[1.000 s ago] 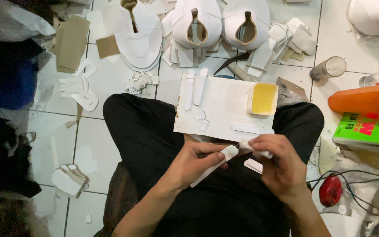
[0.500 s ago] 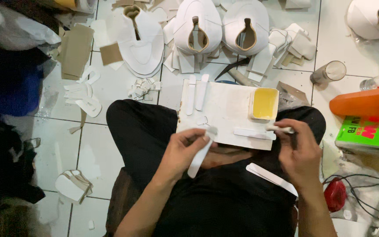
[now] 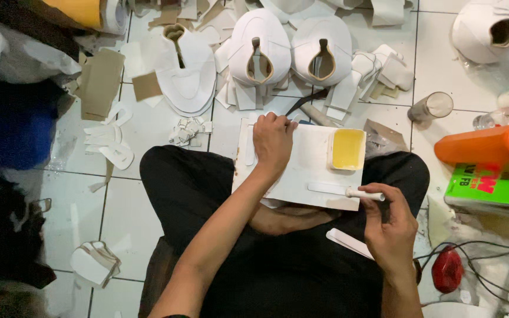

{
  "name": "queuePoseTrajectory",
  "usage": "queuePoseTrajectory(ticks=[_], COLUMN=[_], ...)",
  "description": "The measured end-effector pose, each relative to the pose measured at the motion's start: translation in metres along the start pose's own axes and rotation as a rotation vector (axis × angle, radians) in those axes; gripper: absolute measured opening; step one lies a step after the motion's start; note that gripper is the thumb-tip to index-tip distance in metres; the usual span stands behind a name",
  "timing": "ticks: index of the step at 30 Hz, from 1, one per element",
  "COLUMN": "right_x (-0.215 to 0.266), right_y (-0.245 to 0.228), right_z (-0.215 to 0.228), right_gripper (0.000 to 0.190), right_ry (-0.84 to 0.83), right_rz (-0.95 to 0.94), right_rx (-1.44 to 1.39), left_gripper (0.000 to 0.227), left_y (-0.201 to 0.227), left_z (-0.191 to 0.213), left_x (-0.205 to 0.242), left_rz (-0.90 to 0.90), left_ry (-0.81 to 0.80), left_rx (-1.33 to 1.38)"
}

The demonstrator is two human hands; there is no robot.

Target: The person sits on the floor and applies a yellow adhesive to the edges of a white shoe upper using a small brush. They then apply the adhesive to several small white foam strips and place them on a white board.

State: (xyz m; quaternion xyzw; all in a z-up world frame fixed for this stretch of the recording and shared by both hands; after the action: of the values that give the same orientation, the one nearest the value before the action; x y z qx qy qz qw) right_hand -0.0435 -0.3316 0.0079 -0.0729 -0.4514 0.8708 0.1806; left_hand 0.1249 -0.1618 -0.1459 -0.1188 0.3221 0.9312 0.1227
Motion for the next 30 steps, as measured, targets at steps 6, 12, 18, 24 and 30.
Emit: queuePoseTrajectory(ticks=[6,12,18,24,30], right_x=[-0.026,-0.077,-0.098,-0.097,-0.072], right_y=[0.009,0.031,0.059,0.073,0.032], right_z=[-0.006,-0.021,-0.041,-0.047,-0.013], right_gripper=[0.010,0.018,0.014,0.014,0.016], right_ry=[0.060,0.129,0.042,0.029,0.163], right_rz=[0.070,0.310,0.392,0.412,0.393], right_rx=[0.070,0.080,0.274,0.412,0.307], left_gripper=[0.033,0.017,0.039,0.041,0.028], left_y=[0.015,-0.014,-0.049,-0.045,-0.061], left_z=[0.042,0.102,0.090,0.085,0.077], left_x=[-0.002,0.010,0.022,0.017,0.021], left_rz=[-0.101,0.071,0.193,0.226,0.226], left_ry=[0.125,0.130,-0.013,-0.006,0.010], left_rx=[-0.143,-0.120,0.036,0.099,0.083])
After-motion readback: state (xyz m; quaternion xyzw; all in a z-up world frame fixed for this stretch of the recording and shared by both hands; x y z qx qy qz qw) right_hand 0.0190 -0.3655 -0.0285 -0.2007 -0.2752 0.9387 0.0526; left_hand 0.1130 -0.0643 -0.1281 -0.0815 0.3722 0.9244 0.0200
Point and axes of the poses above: each hand's wrist, its own x-axis away from the middle knuckle, its own z-axis out of the back of the hand, y = z × x, the point moved 3 cm from there along -x, towards the middle knuckle, and after that the axes turned 14 degrees about -z, right-handed, at the moved point
